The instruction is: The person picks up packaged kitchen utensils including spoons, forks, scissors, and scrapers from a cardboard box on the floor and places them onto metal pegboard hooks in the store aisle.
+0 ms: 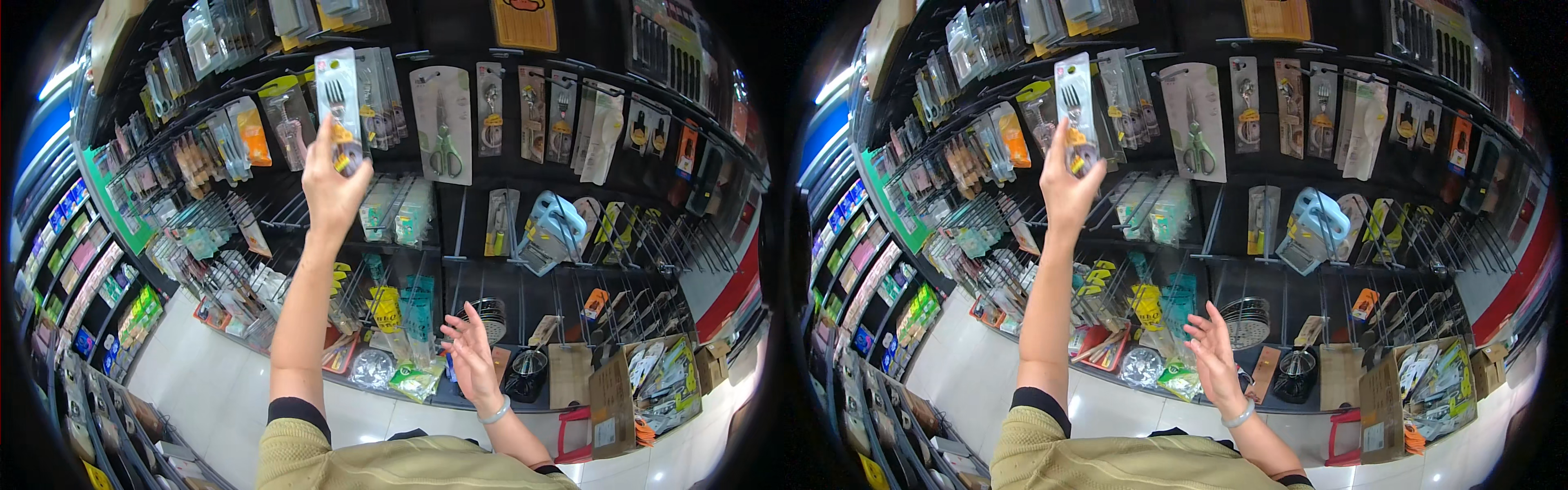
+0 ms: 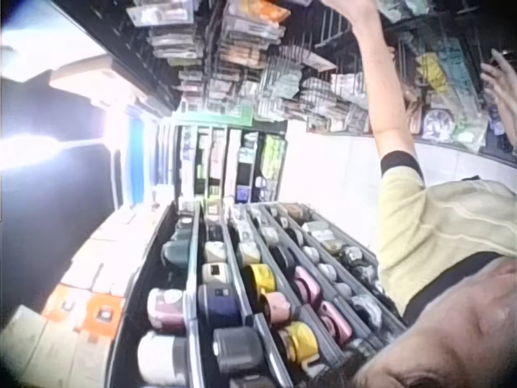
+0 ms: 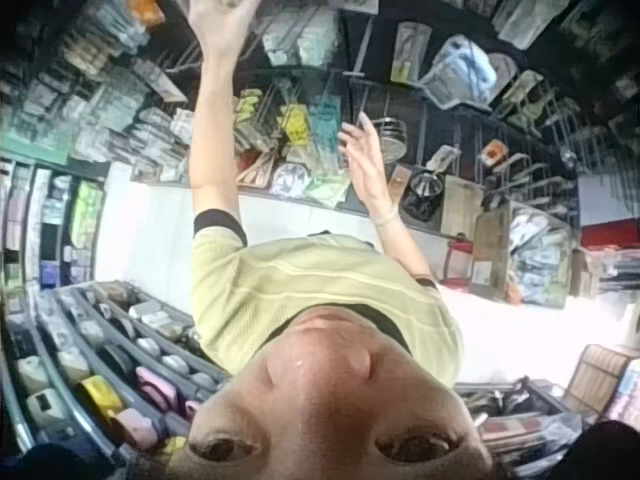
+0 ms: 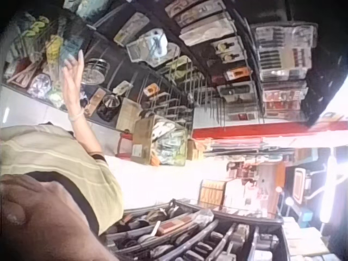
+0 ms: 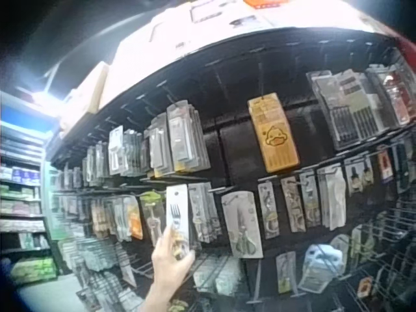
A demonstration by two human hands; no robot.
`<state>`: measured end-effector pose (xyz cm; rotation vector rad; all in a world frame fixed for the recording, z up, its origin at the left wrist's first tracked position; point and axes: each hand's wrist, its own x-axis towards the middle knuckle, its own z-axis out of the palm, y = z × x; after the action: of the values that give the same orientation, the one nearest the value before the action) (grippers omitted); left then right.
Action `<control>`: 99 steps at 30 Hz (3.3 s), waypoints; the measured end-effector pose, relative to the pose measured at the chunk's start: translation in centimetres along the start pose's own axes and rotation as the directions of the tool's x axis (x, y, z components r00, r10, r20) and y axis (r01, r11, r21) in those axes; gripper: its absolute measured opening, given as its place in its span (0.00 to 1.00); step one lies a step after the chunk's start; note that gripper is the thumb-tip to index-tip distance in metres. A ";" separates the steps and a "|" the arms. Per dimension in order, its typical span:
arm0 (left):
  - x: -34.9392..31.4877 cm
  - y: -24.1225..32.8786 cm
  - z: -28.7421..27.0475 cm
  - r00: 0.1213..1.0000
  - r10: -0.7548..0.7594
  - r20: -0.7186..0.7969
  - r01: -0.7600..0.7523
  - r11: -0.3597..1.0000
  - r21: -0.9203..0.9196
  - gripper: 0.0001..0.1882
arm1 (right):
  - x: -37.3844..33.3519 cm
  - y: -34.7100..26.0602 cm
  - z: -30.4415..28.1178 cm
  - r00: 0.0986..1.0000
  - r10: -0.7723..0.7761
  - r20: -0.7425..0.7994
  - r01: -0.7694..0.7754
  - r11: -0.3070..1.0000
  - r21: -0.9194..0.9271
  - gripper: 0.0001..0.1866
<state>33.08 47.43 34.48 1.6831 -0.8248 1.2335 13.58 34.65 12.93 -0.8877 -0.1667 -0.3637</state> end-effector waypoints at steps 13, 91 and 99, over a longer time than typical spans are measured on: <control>3.1 -2.9 4.5 0.995 -0.092 0.031 0.084 0.975 0.208 0.39 | -0.9 -0.7 -2.5 0.994 -0.009 -0.104 0.013 0.999 0.037 0.33; -46.0 34.4 28.4 0.171 -0.064 0.983 0.492 0.870 -0.028 0.12 | -29.0 -20.1 -66.3 0.396 -0.146 -0.907 -0.918 -0.044 -0.394 0.36; -45.8 33.5 26.4 0.088 -0.191 0.978 0.481 0.867 0.126 0.12 | -22.7 -23.2 -68.2 0.650 -0.174 -0.739 -0.735 -0.388 -0.555 0.48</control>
<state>0.52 10.54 -4.24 2.2153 -1.1095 -0.5473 -16.69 -26.55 -19.30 -2.4597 1.3841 -0.0140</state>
